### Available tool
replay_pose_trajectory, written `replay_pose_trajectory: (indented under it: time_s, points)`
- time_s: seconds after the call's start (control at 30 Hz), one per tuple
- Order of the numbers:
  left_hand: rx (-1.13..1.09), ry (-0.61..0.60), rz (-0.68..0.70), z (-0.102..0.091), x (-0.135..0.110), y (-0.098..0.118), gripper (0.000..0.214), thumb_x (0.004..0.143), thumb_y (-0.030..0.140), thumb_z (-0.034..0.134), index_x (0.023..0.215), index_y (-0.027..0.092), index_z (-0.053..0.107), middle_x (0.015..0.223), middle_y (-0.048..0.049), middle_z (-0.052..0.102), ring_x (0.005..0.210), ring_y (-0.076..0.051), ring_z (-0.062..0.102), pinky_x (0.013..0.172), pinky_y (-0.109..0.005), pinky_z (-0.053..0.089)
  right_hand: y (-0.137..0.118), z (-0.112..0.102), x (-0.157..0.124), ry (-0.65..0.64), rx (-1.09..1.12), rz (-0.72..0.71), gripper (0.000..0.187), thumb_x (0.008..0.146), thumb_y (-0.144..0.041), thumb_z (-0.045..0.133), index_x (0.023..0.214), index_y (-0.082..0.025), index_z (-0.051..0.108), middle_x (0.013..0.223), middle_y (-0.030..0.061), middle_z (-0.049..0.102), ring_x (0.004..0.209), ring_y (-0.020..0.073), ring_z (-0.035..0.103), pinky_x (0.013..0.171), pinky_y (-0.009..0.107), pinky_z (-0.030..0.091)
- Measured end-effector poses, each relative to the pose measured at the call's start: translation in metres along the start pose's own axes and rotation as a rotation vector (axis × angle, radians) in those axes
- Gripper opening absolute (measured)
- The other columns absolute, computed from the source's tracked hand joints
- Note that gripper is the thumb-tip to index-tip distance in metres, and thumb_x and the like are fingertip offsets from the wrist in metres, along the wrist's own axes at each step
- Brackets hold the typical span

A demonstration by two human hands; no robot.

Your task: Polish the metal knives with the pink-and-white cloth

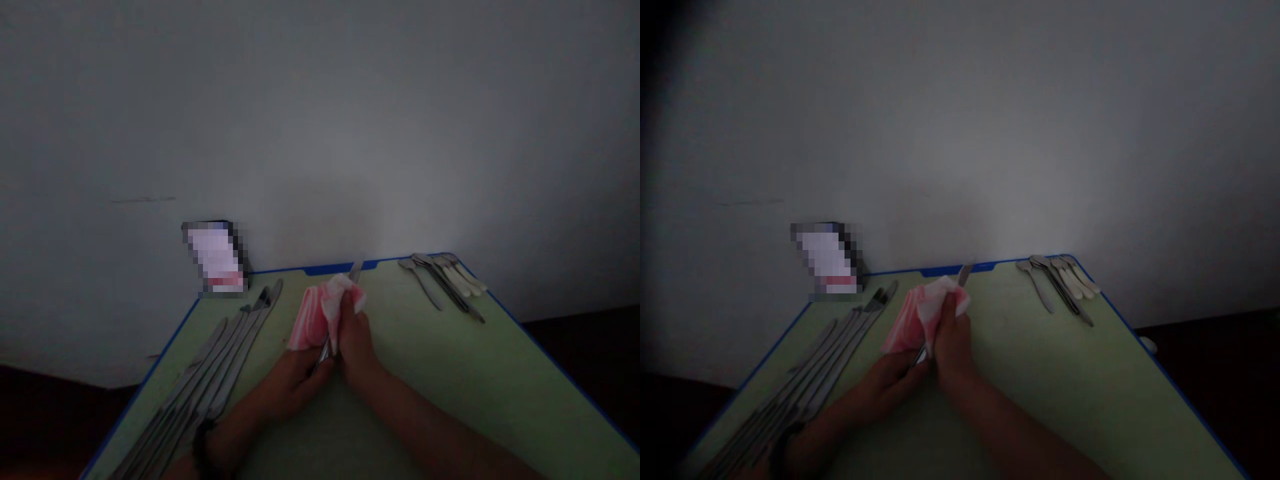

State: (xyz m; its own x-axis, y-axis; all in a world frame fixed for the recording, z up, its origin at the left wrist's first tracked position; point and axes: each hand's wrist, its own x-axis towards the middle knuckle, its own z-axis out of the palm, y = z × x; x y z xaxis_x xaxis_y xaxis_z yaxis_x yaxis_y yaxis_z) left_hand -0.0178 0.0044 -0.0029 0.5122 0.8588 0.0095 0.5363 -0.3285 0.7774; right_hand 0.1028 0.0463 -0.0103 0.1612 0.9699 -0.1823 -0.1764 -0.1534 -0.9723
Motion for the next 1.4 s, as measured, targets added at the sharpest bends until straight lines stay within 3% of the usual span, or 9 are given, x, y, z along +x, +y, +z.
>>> replay_pose_trajectory:
  time_s: [0.2,0.4,0.53,0.67,0.77,0.87,0.97,1.13,1.4]
  points:
    - [0.115,0.03,-0.005,-0.002,0.004,0.018,0.035,0.091,0.039,0.033,0.073,0.016,0.052,0.065,0.0,0.053,0.058,-0.012,0.046,0.055,-0.022,0.039,-0.038,-0.012,-0.004,-0.085,-0.176,-0.232,0.054,0.083,-0.06,0.031,0.076,-0.014,0.059,0.062,0.003,0.057,0.057,0.0137,0.051,0.048,0.023,0.034]
    - [0.094,-0.05,-0.044,-0.045,0.005,0.04,0.03,0.088,0.029,0.035,0.071,0.017,0.056,0.07,-0.0001,0.058,0.067,-0.014,0.054,0.066,-0.025,0.041,-0.083,-0.051,0.005,-0.577,-0.541,-0.622,0.039,0.089,-0.044,0.034,0.098,-0.018,0.062,0.075,0.0023,0.065,0.063,0.0122,0.055,0.056,0.021,0.038]
    - [-0.146,0.352,-0.039,-0.082,0.014,0.06,0.023,0.084,0.029,0.039,0.087,0.018,0.059,0.077,-0.0025,0.062,0.07,-0.016,0.056,0.067,-0.028,0.043,-0.098,-0.068,0.006,-0.801,-0.906,-0.67,0.031,0.088,-0.033,0.039,0.106,-0.021,0.062,0.077,0.0035,0.067,0.06,0.0118,0.056,0.056,0.022,0.037]
    - [-0.736,0.701,0.08,-0.091,0.03,0.095,0.027,0.08,0.035,0.042,0.086,0.015,0.06,0.081,-0.0062,0.063,0.074,-0.019,0.06,0.065,-0.03,0.047,-0.11,-0.069,-0.001,-0.85,-0.973,-0.706,0.03,0.087,-0.025,0.04,0.109,-0.024,0.06,0.091,0.0042,0.068,0.074,0.0133,0.06,0.066,0.023,0.04]
    - [-1.156,0.729,0.154,-0.084,0.039,0.114,0.029,0.082,0.035,0.038,0.068,0.016,0.055,0.061,-0.0014,0.056,0.059,-0.015,0.058,0.059,-0.029,0.048,-0.116,-0.063,-0.013,-0.842,-0.923,-0.637,0.031,0.089,-0.033,0.037,0.105,-0.023,0.061,0.08,0.0029,0.067,0.065,0.0114,0.058,0.061,0.021,0.039]
    - [-1.371,0.62,0.2,-0.079,0.041,0.121,0.036,0.083,0.032,0.035,0.049,0.019,0.036,0.041,0.0061,0.03,0.034,-0.008,0.034,0.037,-0.021,0.033,-0.115,-0.056,-0.022,-0.862,-0.898,-0.579,0.034,0.09,-0.038,0.034,0.101,-0.02,0.061,0.073,0.0028,0.065,0.059,0.0102,0.055,0.055,0.02,0.037]
    - [-1.457,0.577,0.221,-0.081,0.037,0.119,0.043,0.086,0.033,0.031,0.046,0.02,0.022,0.039,0.0071,0.015,0.031,-0.008,0.018,0.032,-0.021,0.019,-0.11,-0.054,-0.024,-0.858,-0.893,-0.566,0.03,0.089,-0.035,0.037,0.1,-0.02,0.061,0.073,0.0026,0.064,0.058,0.0101,0.054,0.054,0.019,0.037]
    - [-1.449,0.54,0.299,-0.099,0.022,0.108,0.048,0.091,0.043,0.02,0.048,0.02,0.017,0.041,0.0068,0.008,0.035,-0.01,0.008,0.034,-0.024,0.017,-0.113,-0.06,-0.022,-0.865,-0.923,-0.546,0.024,0.086,-0.026,0.041,0.099,-0.02,0.061,0.073,0.001,0.063,0.059,0.0095,0.054,0.054,0.019,0.037]
    - [-1.348,0.793,0.535,-0.123,0.0,0.093,0.048,0.095,0.032,0.024,0.049,0.019,0.02,0.038,0.007,0.012,0.034,-0.01,0.006,0.035,-0.025,0.015,-0.147,-0.085,-0.022,-0.873,-0.994,-0.559,0.019,0.085,-0.023,0.044,0.095,-0.021,0.061,0.088,0.0009,0.066,0.071,0.0102,0.058,0.062,0.02,0.04]
